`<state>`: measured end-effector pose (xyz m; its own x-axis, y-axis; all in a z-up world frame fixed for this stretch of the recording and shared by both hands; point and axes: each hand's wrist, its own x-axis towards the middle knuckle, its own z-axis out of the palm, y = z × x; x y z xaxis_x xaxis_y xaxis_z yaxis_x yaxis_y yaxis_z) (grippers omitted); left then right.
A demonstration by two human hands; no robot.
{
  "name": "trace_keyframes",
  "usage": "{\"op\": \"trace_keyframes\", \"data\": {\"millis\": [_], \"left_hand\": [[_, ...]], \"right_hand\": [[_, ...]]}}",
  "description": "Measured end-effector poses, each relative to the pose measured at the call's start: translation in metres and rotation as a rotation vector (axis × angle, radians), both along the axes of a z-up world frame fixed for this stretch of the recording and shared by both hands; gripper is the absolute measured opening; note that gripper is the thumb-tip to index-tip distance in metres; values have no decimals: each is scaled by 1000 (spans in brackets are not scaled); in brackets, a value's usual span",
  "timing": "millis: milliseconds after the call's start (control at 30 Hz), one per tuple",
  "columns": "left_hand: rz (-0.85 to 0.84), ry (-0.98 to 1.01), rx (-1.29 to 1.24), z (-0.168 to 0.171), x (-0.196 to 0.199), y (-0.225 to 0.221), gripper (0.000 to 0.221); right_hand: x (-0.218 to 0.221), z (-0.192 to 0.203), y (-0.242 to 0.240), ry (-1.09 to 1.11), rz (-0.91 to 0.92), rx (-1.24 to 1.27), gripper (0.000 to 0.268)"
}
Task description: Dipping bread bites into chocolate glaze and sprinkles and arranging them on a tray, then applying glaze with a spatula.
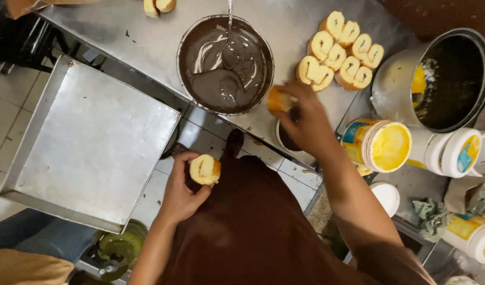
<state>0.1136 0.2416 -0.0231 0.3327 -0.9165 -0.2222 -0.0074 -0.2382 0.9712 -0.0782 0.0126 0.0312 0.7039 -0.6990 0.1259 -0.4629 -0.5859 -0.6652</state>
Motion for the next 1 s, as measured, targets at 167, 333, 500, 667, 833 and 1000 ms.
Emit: {"op": "trace_keyframes", "data": {"millis": [167,333,500,667,833,1000], "left_hand": [[-8,-21,-35,10,-2,-2,60],[59,-28,-45,9,1,11,58],[153,-39,-39,-4,-2,26,59],[163,-64,-48,-3,-11,22,59],[156,-61,13,2,-15,11,60],[101,-94,51,8,-23,-4,62]], "right_hand": [[61,-36,-10,55,218,-151,39],[77,-58,-22,82,370,-403,27],[80,-61,-26,153,420,-462,27],[69,-65,-31,158,433,-335,30],[52,-82,-25,277,357,-368,31],[44,-67,-8,292,406,-352,24]]}}
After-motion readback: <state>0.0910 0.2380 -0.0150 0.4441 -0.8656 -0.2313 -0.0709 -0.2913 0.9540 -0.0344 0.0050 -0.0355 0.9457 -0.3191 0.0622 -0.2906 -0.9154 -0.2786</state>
